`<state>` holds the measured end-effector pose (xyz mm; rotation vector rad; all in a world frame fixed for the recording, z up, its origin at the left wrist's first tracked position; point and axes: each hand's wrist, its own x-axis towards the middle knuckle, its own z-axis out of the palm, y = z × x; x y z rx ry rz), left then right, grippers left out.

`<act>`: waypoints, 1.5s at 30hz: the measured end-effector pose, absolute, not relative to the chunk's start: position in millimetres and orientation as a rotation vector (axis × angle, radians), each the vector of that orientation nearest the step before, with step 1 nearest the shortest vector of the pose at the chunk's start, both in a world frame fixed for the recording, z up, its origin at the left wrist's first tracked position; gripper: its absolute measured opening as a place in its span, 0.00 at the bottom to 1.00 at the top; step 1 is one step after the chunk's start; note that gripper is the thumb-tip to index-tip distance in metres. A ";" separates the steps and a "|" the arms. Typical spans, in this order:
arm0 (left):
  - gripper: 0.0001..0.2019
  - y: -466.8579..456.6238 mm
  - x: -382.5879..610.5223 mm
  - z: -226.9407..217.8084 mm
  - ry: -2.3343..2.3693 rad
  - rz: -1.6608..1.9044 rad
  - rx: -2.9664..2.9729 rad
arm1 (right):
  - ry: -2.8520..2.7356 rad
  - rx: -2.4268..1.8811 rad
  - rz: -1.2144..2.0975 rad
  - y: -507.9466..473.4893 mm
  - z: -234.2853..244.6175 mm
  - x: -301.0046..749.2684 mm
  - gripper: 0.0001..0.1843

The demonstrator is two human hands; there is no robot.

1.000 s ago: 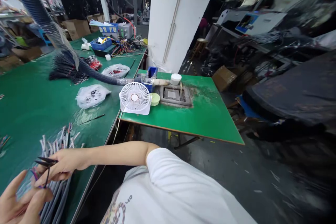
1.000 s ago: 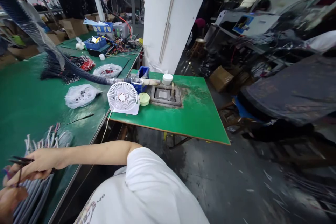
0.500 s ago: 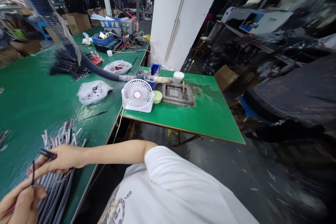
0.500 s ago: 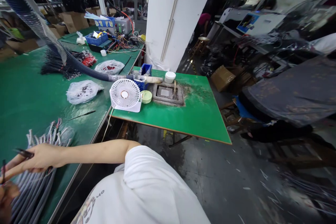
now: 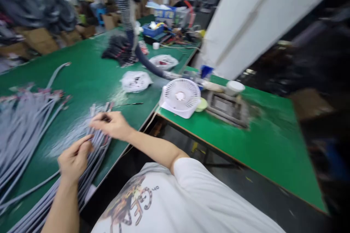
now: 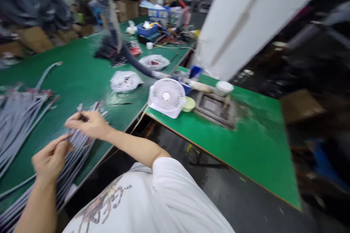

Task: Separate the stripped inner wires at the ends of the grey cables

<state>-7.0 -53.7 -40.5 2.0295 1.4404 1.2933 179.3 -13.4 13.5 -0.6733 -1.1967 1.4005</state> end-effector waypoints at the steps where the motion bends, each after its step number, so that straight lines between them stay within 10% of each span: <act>1: 0.13 -54.9 -3.0 -35.0 1.436 1.285 1.981 | -1.138 -0.679 1.403 -9.5 13.3 182.5 0.08; 15: 0.16 -55.7 0.3 -26.7 1.214 1.364 1.612 | -1.648 -0.822 1.348 -21.0 -1.2 179.9 0.19; 45: 0.13 -57.1 1.0 -20.3 1.112 1.337 1.395 | -1.794 -0.754 1.105 -37.2 -14.5 178.6 0.08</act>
